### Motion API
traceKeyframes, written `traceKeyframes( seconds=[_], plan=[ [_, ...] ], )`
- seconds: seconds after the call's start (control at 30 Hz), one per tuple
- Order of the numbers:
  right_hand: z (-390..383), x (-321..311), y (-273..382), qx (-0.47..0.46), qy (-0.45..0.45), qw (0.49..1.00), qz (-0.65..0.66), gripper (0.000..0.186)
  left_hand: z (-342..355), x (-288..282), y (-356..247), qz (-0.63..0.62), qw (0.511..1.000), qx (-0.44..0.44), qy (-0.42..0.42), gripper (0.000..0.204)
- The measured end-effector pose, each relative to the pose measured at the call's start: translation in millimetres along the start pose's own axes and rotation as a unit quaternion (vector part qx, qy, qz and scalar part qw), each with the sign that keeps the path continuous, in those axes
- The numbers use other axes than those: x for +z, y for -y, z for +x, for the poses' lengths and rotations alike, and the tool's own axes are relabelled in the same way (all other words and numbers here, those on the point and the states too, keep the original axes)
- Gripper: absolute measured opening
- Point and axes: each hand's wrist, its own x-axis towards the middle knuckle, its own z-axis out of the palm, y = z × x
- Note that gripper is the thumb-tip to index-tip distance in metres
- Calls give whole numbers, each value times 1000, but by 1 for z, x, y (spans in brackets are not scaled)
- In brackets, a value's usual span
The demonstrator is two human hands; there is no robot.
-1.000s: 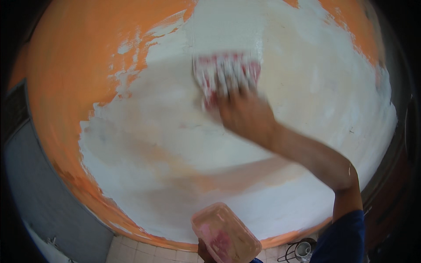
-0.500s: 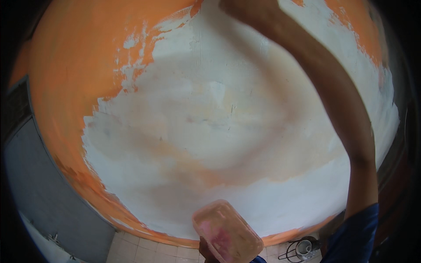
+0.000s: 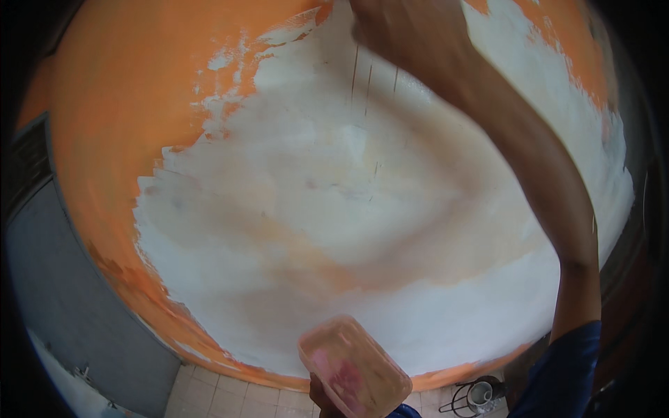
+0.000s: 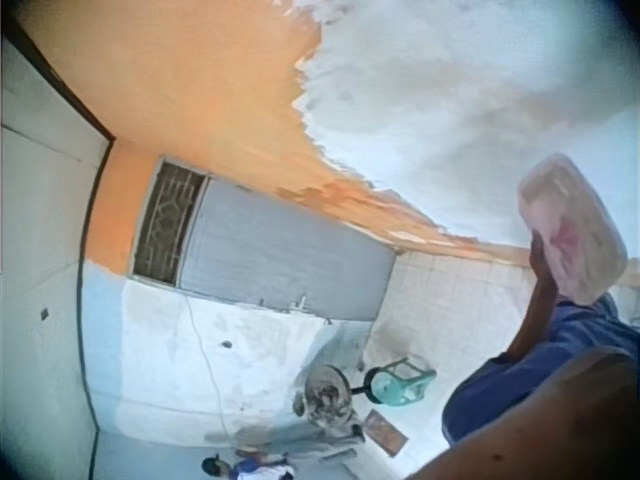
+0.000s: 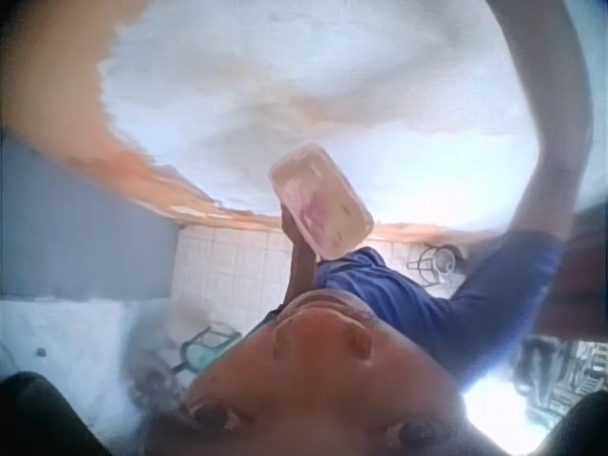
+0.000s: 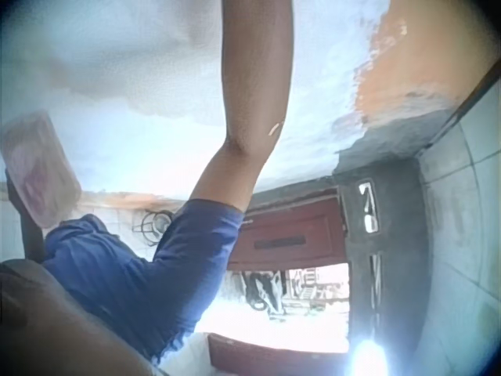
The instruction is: The person applies a white substance to a wall using a putty knife, spreading it over an orange-painted area. They repeatedly scoop the material from a container and smooth it across the wall surface.
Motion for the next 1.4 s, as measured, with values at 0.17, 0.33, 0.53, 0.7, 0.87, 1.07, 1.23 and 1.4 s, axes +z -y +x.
traceKeyframes(
  seconds=[0.17, 0.33, 0.53, 0.7, 0.87, 1.07, 1.23, 1.4],
  plan=[
    [-26, 34, 7, -30, 33, 998, 51, 14, 1, -8, 2, -20, 999, 19, 39, 64],
    [-108, -1, 59, -136, 56, 988, 51, 14, 1, -20, 7, -68, 995, 8, 71, 66],
    [-30, -33, 17, 48, 116, 989, 74, 12, 6, -19, 6, -87, 992, 9, 86, 68],
    [34, 3, -39, 19, -17, 999, -24, 12, 2, -9, 10, 15, 999, 18, 36, 66],
    [-31, 37, 12, 6, 48, 994, 98, 23, 18, -18, 13, -47, 995, 22, 81, 63],
    [-107, 14, 68, -110, 23, 989, 98, 12, 17, -27, 13, -105, 986, -22, 128, 64],
    [-52, -19, 35, 16, -10, 991, 136, 12, 8, -16, 4, -22, 996, 51, 75, 67],
    [8, 25, -8, 10, -78, 994, 72, 12, 15, -24, 10, -97, 984, 0, 148, 66]
  ],
)
